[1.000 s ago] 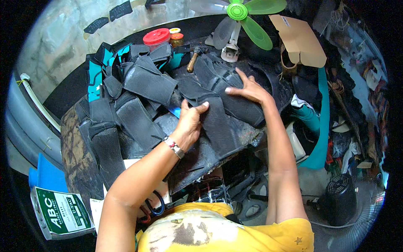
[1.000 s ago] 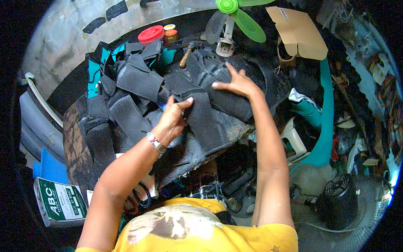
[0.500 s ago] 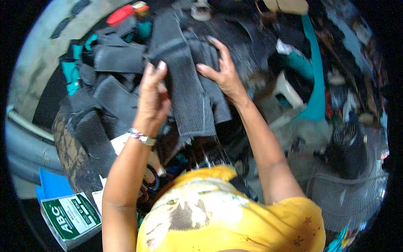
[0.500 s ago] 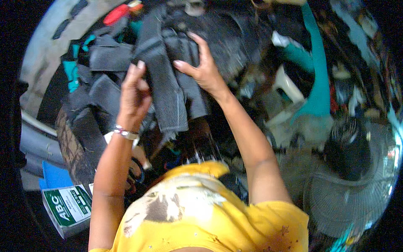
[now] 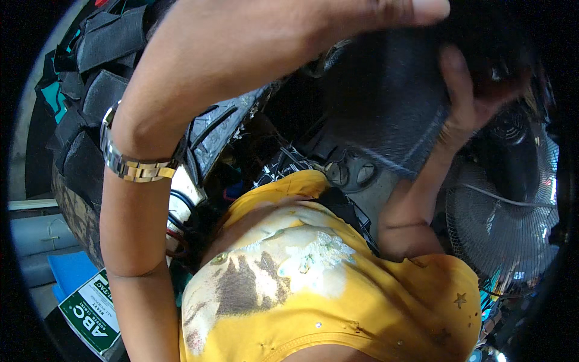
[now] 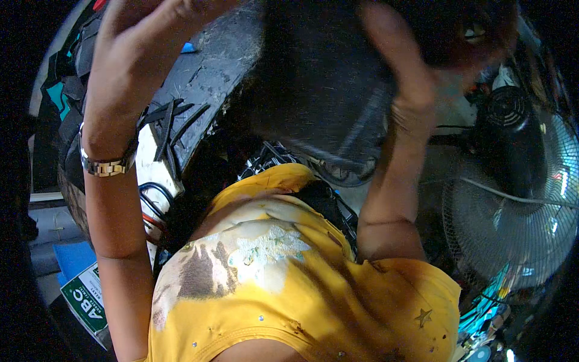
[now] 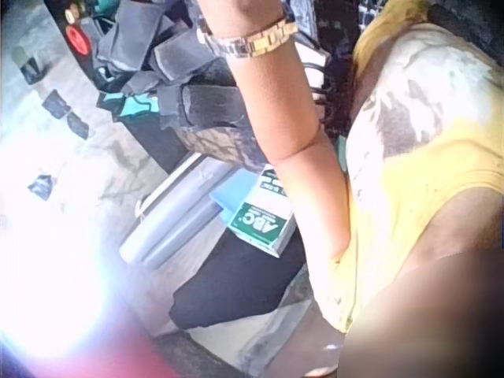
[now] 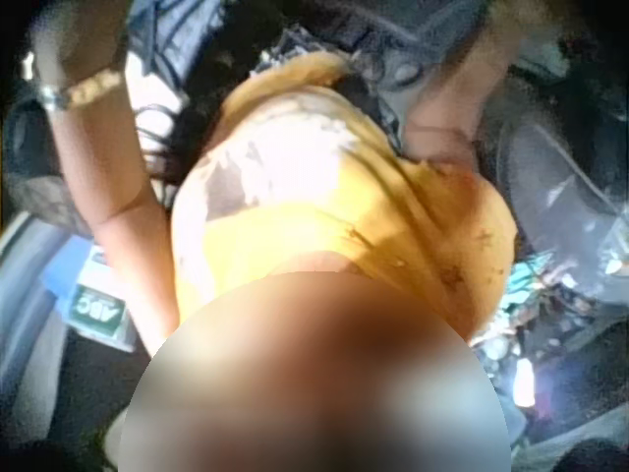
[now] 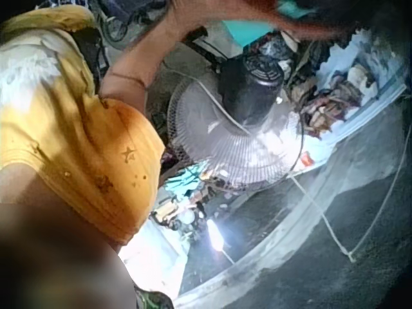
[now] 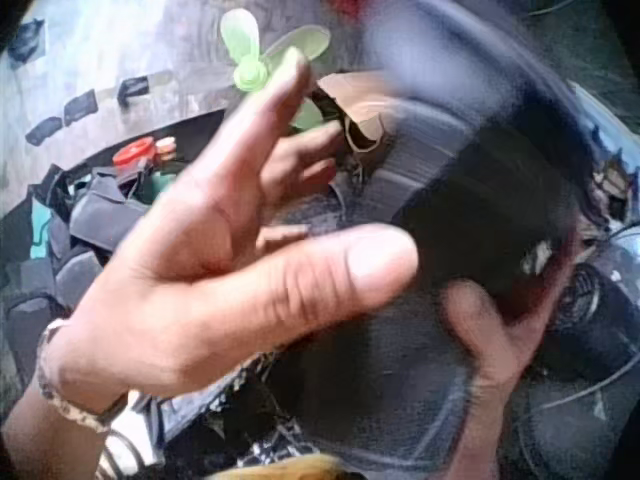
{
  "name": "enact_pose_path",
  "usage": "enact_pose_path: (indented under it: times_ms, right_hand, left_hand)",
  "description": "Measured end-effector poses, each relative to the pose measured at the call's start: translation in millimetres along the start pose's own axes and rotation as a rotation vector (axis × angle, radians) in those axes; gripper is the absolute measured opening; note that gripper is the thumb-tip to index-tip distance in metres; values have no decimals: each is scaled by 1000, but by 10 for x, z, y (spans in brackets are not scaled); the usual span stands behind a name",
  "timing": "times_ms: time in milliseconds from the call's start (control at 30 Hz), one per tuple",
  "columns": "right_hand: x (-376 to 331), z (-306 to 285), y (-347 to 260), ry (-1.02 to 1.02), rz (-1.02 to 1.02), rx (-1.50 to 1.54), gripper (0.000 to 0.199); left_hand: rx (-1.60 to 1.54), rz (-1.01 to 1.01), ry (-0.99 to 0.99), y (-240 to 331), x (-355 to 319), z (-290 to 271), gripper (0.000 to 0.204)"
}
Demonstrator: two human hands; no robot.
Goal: The person uses red-handled scissors to trim black fabric strips from teal-colored shoe insoles. They repeatedly pick up insoles, cut along the edges, and place the trimmed pieces back on the work surface. The person also briefly moves a small green fan and handles loose fabric scraps.
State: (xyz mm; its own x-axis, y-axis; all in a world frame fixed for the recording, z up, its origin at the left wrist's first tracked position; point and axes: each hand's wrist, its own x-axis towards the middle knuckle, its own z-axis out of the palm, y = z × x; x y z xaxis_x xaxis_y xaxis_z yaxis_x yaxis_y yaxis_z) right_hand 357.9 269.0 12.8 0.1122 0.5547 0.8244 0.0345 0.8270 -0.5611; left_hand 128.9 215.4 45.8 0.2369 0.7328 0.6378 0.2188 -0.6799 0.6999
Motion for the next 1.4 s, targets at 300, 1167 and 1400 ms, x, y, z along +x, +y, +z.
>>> enact_pose_path:
  times_ms: [300, 1167, 1400]
  right_hand:
    - [-1328, -537, 865, 119, 471, -524, 90]
    - [-4059, 433, 2979, -777, 1209, -557, 70]
    - [-3060, 791, 2706, -1323, 662, -893, 51]
  left_hand:
    - [852, -421, -639, -755, -859, 5, 68]
    - [1000, -487, -794, -739, -698, 100, 61]
    - [1037, -471, -813, -753, -735, 97, 59]
